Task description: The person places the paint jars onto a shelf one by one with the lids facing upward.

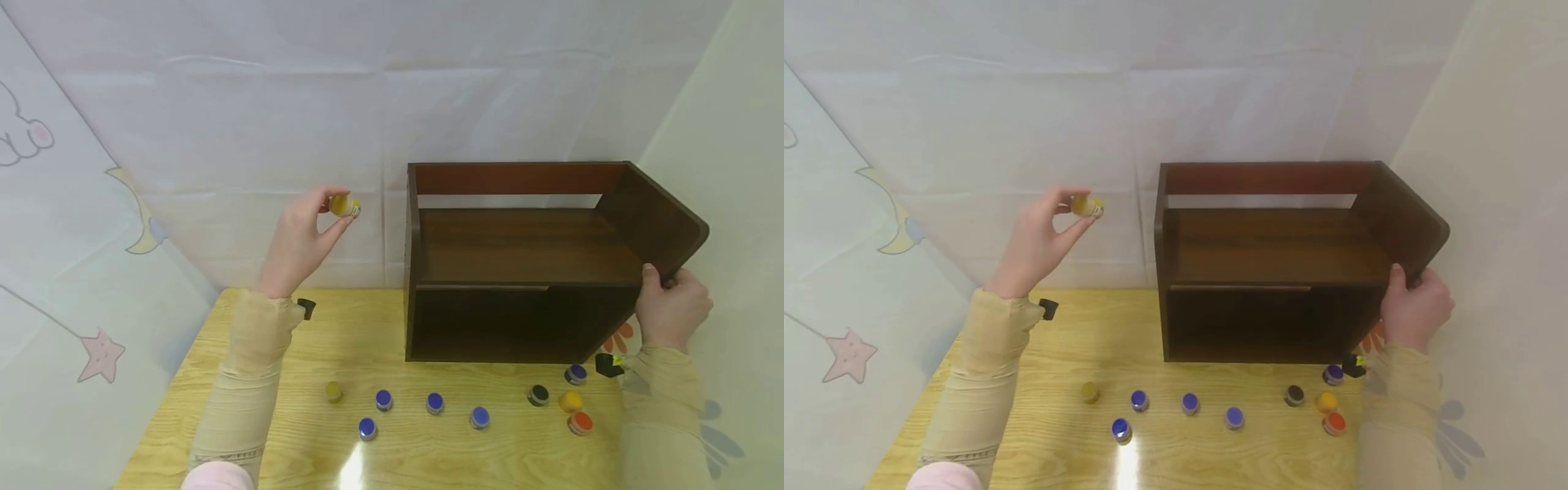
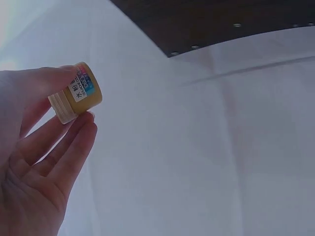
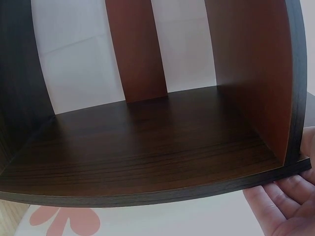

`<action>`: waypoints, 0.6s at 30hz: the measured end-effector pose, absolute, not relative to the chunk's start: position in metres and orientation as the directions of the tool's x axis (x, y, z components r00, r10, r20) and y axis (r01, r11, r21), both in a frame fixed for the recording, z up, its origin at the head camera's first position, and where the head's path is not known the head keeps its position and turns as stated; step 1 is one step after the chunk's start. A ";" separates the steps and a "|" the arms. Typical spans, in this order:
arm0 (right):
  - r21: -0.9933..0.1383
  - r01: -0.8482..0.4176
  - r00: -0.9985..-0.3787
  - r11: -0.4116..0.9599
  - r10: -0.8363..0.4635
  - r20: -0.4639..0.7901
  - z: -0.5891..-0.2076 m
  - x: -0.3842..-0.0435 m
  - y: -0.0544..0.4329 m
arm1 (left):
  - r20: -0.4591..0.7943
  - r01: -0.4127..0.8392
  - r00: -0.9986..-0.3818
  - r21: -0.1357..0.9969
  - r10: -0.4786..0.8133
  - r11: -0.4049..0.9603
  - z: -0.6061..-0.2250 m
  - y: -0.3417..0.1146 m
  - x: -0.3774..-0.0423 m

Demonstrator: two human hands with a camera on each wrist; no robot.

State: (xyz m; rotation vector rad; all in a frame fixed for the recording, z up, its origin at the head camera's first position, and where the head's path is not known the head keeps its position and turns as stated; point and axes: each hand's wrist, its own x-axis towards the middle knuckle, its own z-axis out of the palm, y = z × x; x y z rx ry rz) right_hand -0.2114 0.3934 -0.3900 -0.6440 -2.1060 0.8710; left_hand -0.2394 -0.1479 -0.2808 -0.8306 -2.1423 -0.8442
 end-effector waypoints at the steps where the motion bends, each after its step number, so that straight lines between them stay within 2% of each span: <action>1: -0.752 0.159 -0.590 0.640 0.672 0.447 -0.390 -0.211 0.393 | 0.775 0.756 -0.551 0.306 0.311 0.578 -0.275 -0.146 -0.240; 12: -0.758 0.156 -0.592 0.633 0.675 0.441 -0.390 -0.213 0.391 | 0.830 0.832 -0.438 0.230 0.344 0.504 -0.222 -0.123 -0.241; 18: -0.757 0.152 -0.592 0.635 0.672 0.445 -0.390 -0.214 0.388 | 0.799 0.814 -0.483 0.260 0.358 0.519 -0.198 -0.110 -0.242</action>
